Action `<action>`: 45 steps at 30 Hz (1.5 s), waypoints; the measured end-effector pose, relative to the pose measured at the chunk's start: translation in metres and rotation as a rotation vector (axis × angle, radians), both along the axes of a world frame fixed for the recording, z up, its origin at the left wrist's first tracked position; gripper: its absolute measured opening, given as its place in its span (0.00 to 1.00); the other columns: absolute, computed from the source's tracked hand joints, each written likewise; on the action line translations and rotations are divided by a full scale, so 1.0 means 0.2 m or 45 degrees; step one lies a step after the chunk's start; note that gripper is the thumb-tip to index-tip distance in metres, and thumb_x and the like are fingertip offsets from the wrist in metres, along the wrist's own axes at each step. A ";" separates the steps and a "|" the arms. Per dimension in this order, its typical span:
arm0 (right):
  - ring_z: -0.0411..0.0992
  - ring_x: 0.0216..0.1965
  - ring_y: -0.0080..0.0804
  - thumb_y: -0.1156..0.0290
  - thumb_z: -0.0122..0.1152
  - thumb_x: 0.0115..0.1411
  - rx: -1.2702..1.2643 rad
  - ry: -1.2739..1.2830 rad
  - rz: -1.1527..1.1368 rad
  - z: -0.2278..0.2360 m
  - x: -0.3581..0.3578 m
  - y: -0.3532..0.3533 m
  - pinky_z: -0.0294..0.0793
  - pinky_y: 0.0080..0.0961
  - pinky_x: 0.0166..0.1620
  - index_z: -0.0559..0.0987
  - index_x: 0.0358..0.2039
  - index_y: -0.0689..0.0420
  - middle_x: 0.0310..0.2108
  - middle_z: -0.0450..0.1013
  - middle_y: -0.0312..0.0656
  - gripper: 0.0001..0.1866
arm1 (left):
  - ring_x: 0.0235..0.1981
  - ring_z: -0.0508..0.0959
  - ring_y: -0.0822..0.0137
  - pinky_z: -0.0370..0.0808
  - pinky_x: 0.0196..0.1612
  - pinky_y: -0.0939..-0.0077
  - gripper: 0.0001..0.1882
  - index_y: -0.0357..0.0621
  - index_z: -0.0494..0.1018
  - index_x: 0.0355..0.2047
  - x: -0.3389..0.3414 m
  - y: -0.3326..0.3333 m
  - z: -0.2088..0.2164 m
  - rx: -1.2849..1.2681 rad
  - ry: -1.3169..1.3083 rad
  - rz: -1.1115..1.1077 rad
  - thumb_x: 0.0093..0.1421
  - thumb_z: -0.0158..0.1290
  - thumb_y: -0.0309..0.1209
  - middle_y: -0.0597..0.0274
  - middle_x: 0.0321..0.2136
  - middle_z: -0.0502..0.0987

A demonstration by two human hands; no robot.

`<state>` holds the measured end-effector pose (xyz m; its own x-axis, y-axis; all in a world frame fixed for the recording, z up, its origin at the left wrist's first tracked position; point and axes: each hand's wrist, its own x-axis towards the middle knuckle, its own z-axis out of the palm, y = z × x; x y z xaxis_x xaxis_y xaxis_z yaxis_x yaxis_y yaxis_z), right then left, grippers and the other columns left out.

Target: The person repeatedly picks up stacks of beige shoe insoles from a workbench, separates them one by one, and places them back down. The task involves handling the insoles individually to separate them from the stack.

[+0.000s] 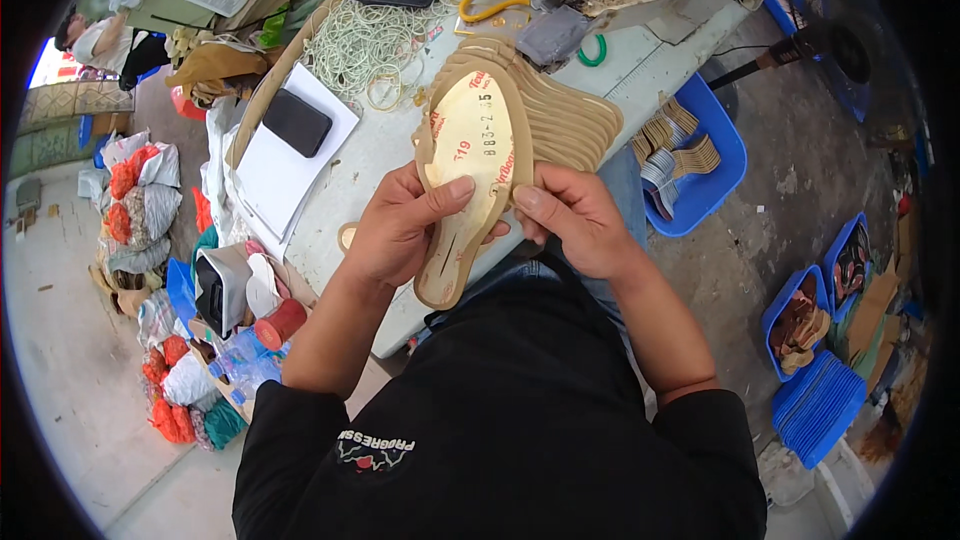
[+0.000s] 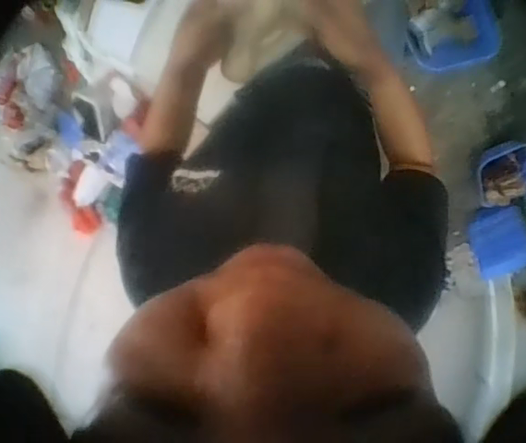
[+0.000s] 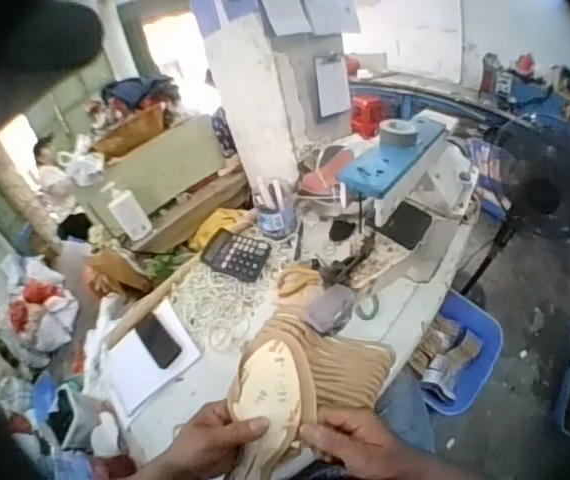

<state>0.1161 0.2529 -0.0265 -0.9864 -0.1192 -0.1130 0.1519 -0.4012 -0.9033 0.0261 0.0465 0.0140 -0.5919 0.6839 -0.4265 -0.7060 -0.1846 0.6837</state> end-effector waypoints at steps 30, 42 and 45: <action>0.73 0.30 0.12 0.66 0.65 0.66 -0.270 -0.202 -0.171 0.01 -0.11 0.24 0.71 0.13 0.31 0.83 0.47 0.60 0.36 0.81 0.32 0.13 | 0.40 0.76 0.79 0.74 0.44 0.80 0.16 0.33 0.78 0.48 -0.25 0.07 0.12 -0.442 0.677 -0.688 0.68 0.60 0.34 0.66 0.39 0.81; 0.70 0.26 0.11 0.65 0.66 0.66 -0.117 -0.080 -0.593 0.06 -0.32 0.31 0.69 0.11 0.30 0.83 0.47 0.59 0.31 0.79 0.30 0.13 | 0.31 0.73 0.85 0.68 0.32 0.86 0.12 0.40 0.79 0.39 -0.93 0.44 0.06 -0.409 0.929 -0.825 0.66 0.63 0.36 0.73 0.30 0.78; 0.70 0.27 0.11 0.65 0.68 0.66 -0.111 -0.054 -0.635 0.07 -0.36 0.26 0.70 0.11 0.31 0.82 0.43 0.59 0.31 0.78 0.30 0.11 | 0.30 0.75 0.83 0.70 0.33 0.86 0.12 0.39 0.79 0.40 -1.00 0.44 0.05 -0.346 0.997 -0.781 0.65 0.64 0.35 0.73 0.30 0.79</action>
<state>0.0435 0.3045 -0.0123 -0.9203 0.3547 -0.1650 -0.0414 -0.5078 -0.8605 -0.1733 0.1352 0.0236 -0.3524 0.8999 -0.2568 0.0348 0.2869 0.9573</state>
